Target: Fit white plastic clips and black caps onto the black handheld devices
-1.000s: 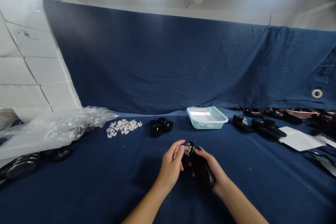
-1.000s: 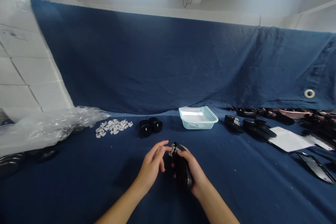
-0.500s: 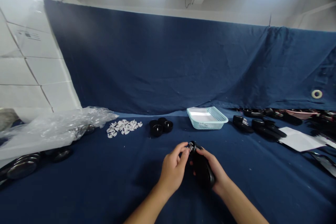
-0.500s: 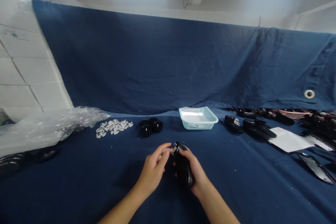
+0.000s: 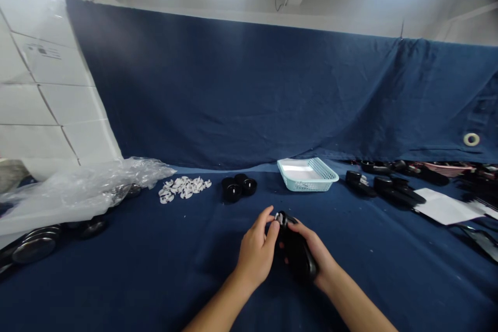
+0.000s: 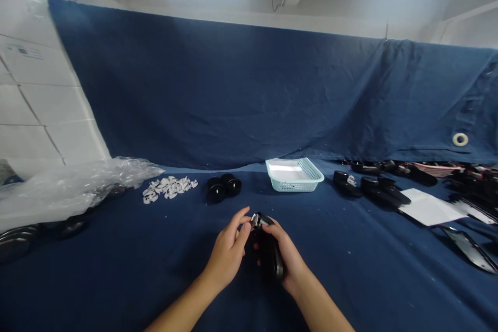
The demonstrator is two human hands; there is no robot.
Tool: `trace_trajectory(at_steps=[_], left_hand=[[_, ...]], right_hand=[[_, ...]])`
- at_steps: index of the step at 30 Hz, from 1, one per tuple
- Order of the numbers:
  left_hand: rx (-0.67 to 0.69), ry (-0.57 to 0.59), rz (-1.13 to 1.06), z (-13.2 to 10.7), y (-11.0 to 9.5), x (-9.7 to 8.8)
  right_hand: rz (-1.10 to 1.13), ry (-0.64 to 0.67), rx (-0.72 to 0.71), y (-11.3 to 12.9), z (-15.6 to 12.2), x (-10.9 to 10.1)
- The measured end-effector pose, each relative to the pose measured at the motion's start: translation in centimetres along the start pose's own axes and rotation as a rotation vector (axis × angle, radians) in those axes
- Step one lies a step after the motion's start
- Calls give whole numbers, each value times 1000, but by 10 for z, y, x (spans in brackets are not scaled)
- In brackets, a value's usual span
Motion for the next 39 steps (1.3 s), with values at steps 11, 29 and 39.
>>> trace_trajectory(at_steps=[11, 29, 39], left_hand=[[76, -64, -113, -5, -10, -4], [-71, -93, -35, -2, 4, -7], [-79, -140, -157, -2, 5, -10]], right_hand=[[-53, 16, -25, 0, 0, 4], [-50, 6, -16, -1, 0, 4], [-82, 14, -17, 1, -2, 8]])
Point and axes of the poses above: each hand's wrist, its own z-axis towards the middle knuckle, its own x-axis out of the palm, y = z × x, the point moved 7 cm from there along z, towards the middle knuckle, and after that the axes turned 14 degrees about y, right-handed, at the moved point
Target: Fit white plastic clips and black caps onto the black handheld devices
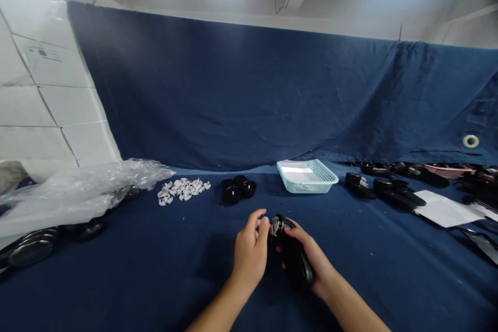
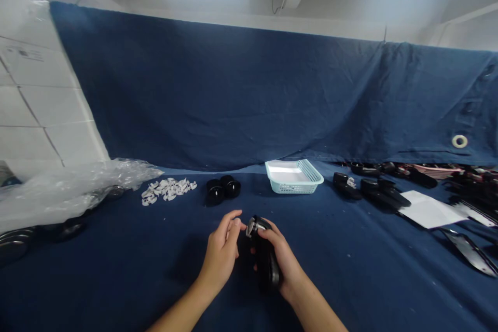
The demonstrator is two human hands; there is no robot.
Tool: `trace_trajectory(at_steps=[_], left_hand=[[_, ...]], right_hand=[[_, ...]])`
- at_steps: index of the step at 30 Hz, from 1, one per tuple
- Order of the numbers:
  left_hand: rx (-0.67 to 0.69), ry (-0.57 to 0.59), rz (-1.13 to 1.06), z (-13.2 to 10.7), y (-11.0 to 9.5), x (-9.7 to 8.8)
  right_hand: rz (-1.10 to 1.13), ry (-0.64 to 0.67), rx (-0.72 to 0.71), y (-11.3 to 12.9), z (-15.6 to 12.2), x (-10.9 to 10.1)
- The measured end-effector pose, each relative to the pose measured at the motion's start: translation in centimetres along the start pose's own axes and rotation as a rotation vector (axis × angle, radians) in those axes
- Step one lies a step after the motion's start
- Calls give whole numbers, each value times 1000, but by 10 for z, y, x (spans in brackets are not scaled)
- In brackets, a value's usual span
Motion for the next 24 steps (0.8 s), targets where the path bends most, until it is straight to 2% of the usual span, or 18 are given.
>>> trace_trajectory(at_steps=[6, 9, 15, 17, 20, 24], left_hand=[[-10, 20, -25, -1, -3, 0], [-23, 33, -107, 1, 2, 1], [-141, 123, -593, 10, 18, 9], [-152, 133, -685, 12, 19, 10], [-154, 134, -709, 12, 17, 10], [-152, 132, -631, 12, 17, 9]], right_hand=[[-2, -11, 0, 0, 0, 0], [5, -14, -1, -1, 0, -1], [18, -29, -4, -2, 1, -3], [18, -27, -5, -3, 2, -3], [10, -32, -6, -2, 2, -4], [15, -30, -25, 2, 2, -4]])
Point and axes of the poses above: each hand's wrist, its own z-axis towards the middle knuckle, its own x-axis out of the palm, y = z × x, the point moved 7 cm from there along z, towards the middle knuckle, and after that the axes turned 14 degrees about y, right-handed, at the moved point
